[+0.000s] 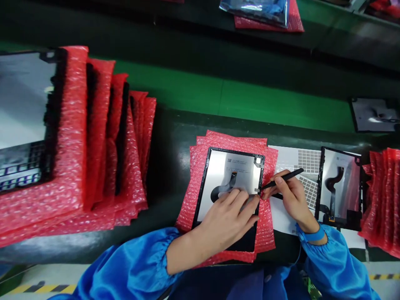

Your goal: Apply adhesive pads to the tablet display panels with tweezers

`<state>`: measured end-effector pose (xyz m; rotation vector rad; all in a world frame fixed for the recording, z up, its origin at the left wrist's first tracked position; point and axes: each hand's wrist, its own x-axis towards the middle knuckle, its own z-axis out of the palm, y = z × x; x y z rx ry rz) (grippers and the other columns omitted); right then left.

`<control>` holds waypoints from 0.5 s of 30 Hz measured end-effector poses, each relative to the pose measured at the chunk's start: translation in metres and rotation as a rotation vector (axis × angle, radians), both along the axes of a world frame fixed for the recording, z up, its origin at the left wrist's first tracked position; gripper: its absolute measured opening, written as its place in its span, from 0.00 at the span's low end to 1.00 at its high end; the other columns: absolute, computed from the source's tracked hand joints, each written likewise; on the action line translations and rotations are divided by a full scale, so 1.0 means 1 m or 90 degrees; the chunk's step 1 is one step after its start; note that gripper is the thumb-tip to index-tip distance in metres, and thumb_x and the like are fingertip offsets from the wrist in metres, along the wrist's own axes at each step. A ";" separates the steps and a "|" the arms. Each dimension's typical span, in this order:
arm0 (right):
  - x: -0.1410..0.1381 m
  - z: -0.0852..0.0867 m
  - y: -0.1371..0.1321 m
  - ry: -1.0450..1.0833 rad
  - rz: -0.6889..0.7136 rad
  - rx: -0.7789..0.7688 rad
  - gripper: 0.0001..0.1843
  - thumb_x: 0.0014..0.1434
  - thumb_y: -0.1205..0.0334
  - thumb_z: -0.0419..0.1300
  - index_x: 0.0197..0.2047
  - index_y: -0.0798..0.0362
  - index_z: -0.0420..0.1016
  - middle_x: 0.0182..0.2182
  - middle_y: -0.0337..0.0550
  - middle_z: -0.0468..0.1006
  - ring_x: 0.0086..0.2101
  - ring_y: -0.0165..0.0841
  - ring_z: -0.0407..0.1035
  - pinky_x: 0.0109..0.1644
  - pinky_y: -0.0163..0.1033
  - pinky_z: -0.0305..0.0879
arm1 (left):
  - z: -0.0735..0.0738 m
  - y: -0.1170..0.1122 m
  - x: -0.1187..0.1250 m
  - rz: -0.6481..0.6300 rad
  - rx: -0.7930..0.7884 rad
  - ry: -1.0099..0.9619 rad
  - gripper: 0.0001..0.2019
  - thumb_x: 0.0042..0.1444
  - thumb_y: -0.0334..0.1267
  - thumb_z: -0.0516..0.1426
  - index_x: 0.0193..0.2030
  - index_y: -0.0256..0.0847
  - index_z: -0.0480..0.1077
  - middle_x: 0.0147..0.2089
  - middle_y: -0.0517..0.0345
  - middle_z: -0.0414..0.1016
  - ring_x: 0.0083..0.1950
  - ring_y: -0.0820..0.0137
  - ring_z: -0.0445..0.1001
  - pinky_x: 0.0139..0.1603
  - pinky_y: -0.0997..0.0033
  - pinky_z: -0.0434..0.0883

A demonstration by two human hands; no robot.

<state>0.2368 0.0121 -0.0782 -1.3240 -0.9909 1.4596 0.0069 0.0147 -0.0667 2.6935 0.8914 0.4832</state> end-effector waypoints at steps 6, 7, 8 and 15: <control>0.001 0.000 0.000 0.012 0.004 -0.019 0.15 0.72 0.45 0.63 0.43 0.48 0.74 0.28 0.40 0.85 0.27 0.35 0.83 0.35 0.42 0.85 | 0.001 0.002 -0.001 -0.003 -0.008 -0.004 0.19 0.74 0.44 0.52 0.60 0.32 0.73 0.46 0.44 0.77 0.44 0.58 0.77 0.41 0.57 0.79; 0.001 0.001 0.000 0.013 0.004 -0.020 0.15 0.72 0.45 0.63 0.44 0.49 0.74 0.28 0.40 0.85 0.27 0.35 0.83 0.35 0.42 0.85 | 0.001 0.003 -0.001 -0.004 -0.010 -0.003 0.18 0.74 0.43 0.52 0.60 0.32 0.73 0.46 0.44 0.77 0.44 0.58 0.77 0.41 0.58 0.79; 0.001 0.001 0.000 0.013 0.004 -0.019 0.15 0.72 0.45 0.63 0.44 0.49 0.74 0.28 0.40 0.85 0.26 0.35 0.83 0.35 0.42 0.85 | 0.001 0.003 -0.001 -0.004 -0.010 -0.003 0.18 0.74 0.43 0.52 0.60 0.32 0.73 0.46 0.44 0.77 0.45 0.58 0.77 0.41 0.58 0.79; -0.001 0.001 0.001 0.009 0.011 -0.022 0.16 0.71 0.44 0.63 0.42 0.48 0.72 0.27 0.39 0.84 0.25 0.34 0.82 0.32 0.40 0.84 | 0.003 0.000 0.002 0.004 0.009 0.046 0.26 0.73 0.44 0.52 0.69 0.26 0.66 0.45 0.41 0.78 0.46 0.55 0.78 0.41 0.57 0.78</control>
